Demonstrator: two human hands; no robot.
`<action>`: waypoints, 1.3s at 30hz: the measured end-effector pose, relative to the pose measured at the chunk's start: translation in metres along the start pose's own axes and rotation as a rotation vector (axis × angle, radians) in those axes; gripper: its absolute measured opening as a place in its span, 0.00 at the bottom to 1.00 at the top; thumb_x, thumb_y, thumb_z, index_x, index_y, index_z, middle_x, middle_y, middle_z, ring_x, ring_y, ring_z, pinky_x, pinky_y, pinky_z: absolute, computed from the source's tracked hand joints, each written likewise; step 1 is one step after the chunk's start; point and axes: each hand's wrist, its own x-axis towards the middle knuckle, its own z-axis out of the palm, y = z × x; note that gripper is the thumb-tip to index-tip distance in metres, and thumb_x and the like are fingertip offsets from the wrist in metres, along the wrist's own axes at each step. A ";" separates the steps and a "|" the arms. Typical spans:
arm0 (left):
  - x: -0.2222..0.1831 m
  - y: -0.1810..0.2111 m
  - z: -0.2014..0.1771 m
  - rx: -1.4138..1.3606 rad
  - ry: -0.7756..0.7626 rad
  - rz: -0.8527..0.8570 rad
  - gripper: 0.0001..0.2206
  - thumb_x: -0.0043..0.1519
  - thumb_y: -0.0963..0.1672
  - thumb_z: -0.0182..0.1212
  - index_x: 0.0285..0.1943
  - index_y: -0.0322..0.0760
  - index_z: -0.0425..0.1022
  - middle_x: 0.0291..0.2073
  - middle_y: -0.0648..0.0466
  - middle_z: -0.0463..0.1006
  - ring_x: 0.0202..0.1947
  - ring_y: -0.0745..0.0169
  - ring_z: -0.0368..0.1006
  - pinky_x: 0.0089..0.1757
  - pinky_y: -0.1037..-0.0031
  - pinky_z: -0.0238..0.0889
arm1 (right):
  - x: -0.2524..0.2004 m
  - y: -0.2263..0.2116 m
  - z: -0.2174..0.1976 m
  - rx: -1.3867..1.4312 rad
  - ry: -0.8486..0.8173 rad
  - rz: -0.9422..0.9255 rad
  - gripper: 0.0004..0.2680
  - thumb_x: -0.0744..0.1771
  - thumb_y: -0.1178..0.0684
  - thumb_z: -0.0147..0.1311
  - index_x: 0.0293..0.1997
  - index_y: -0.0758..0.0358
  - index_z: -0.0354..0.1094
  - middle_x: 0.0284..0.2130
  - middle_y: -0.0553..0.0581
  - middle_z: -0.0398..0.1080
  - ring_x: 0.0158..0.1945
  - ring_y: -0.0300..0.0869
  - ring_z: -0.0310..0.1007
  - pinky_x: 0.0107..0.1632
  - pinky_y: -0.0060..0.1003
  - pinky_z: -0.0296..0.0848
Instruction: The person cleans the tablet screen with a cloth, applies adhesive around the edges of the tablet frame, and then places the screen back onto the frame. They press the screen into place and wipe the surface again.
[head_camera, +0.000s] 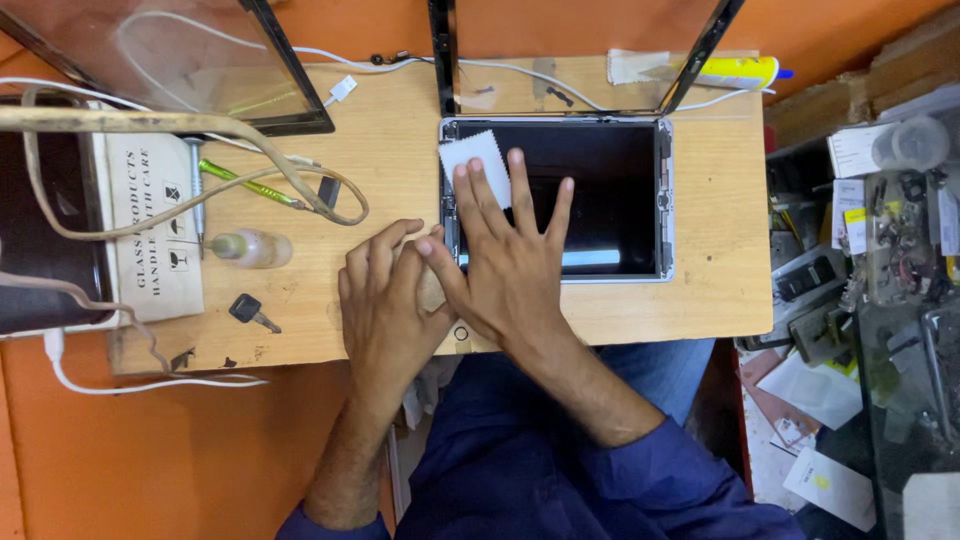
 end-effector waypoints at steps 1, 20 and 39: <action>0.000 0.001 0.000 -0.017 0.009 0.005 0.29 0.51 0.50 0.76 0.63 0.42 0.76 0.62 0.55 0.70 0.62 0.51 0.62 0.57 0.59 0.57 | -0.010 -0.001 -0.006 0.012 -0.031 -0.023 0.27 0.71 0.32 0.43 0.73 0.63 0.59 0.70 0.59 0.63 0.79 0.59 0.42 0.72 0.75 0.28; -0.004 -0.001 0.001 -0.034 0.053 0.046 0.32 0.49 0.53 0.77 0.61 0.38 0.77 0.61 0.51 0.70 0.62 0.48 0.61 0.58 0.56 0.55 | -0.068 0.005 -0.028 -0.005 -0.106 -0.036 0.29 0.68 0.30 0.44 0.71 0.63 0.59 0.70 0.58 0.59 0.78 0.59 0.39 0.70 0.76 0.26; -0.007 0.002 0.002 -0.024 0.083 0.070 0.30 0.49 0.53 0.78 0.59 0.38 0.77 0.60 0.52 0.71 0.61 0.48 0.62 0.58 0.58 0.57 | -0.067 0.022 -0.029 0.006 -0.071 -0.095 0.28 0.69 0.29 0.42 0.73 0.58 0.59 0.69 0.53 0.62 0.79 0.57 0.37 0.70 0.77 0.25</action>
